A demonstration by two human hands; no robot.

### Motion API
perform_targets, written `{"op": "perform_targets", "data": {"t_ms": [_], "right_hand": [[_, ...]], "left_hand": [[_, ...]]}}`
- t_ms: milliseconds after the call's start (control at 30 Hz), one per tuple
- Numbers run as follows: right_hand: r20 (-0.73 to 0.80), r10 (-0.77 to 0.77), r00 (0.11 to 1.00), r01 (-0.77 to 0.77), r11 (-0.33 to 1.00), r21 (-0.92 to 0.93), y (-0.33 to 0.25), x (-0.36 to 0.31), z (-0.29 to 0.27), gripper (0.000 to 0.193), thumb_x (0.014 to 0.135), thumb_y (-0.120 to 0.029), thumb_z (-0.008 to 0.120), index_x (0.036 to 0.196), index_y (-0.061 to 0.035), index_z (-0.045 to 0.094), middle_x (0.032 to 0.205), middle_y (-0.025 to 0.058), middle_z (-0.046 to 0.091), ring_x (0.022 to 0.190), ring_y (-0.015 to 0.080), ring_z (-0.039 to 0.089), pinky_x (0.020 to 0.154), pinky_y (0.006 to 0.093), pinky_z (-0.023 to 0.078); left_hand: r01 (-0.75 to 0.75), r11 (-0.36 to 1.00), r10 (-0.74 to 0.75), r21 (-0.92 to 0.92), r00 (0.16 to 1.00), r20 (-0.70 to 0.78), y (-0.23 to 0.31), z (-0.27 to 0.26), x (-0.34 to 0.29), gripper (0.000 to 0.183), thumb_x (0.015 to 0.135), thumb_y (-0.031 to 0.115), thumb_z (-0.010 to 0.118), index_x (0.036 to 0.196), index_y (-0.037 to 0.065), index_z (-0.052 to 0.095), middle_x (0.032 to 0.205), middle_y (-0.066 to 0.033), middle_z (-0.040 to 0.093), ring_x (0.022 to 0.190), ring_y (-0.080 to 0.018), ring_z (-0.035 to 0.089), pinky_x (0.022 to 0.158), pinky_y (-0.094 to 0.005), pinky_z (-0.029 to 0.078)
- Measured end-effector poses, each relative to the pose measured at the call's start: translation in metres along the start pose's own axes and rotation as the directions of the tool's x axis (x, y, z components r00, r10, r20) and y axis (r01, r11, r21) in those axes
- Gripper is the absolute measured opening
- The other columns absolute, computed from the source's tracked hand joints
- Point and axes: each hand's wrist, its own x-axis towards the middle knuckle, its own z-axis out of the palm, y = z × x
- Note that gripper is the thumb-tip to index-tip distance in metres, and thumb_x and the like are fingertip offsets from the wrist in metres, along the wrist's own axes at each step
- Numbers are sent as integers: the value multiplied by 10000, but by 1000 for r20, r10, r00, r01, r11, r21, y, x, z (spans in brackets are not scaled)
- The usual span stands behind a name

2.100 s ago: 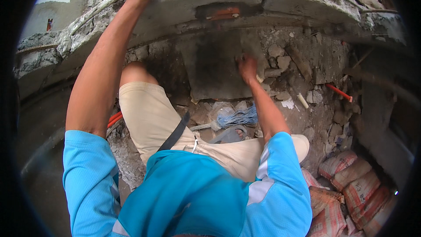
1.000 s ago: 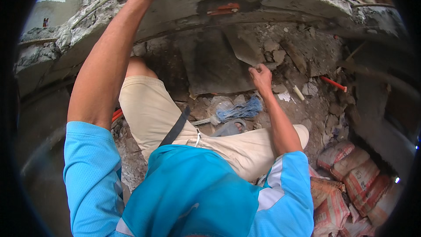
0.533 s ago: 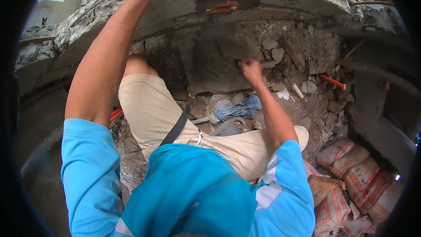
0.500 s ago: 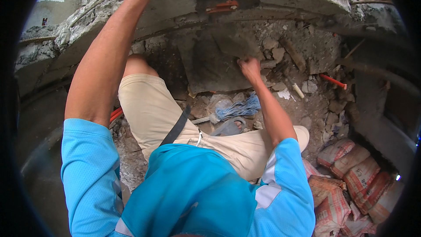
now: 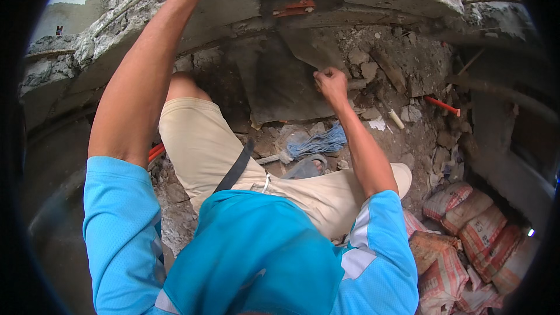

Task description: The person sits on the ground and works on a concrete wall, using a trowel to apply and smooth cement into a recessed area. They also handle a small yellowish piece of material, pressing it into the wall.

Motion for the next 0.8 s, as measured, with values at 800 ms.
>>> {"op": "perform_targets", "data": {"t_ms": [800], "right_hand": [[197, -152, 969, 232, 837, -495, 104, -100, -102, 331, 916, -224, 793, 1173, -24, 736, 947, 181, 753, 780, 248, 641, 760, 414, 548]], "left_hand": [[-15, 998, 17, -57, 999, 36, -8, 0, 1, 424, 940, 489, 795, 963, 72, 869, 883, -155, 828, 823, -292, 803, 762, -419, 590]]}}
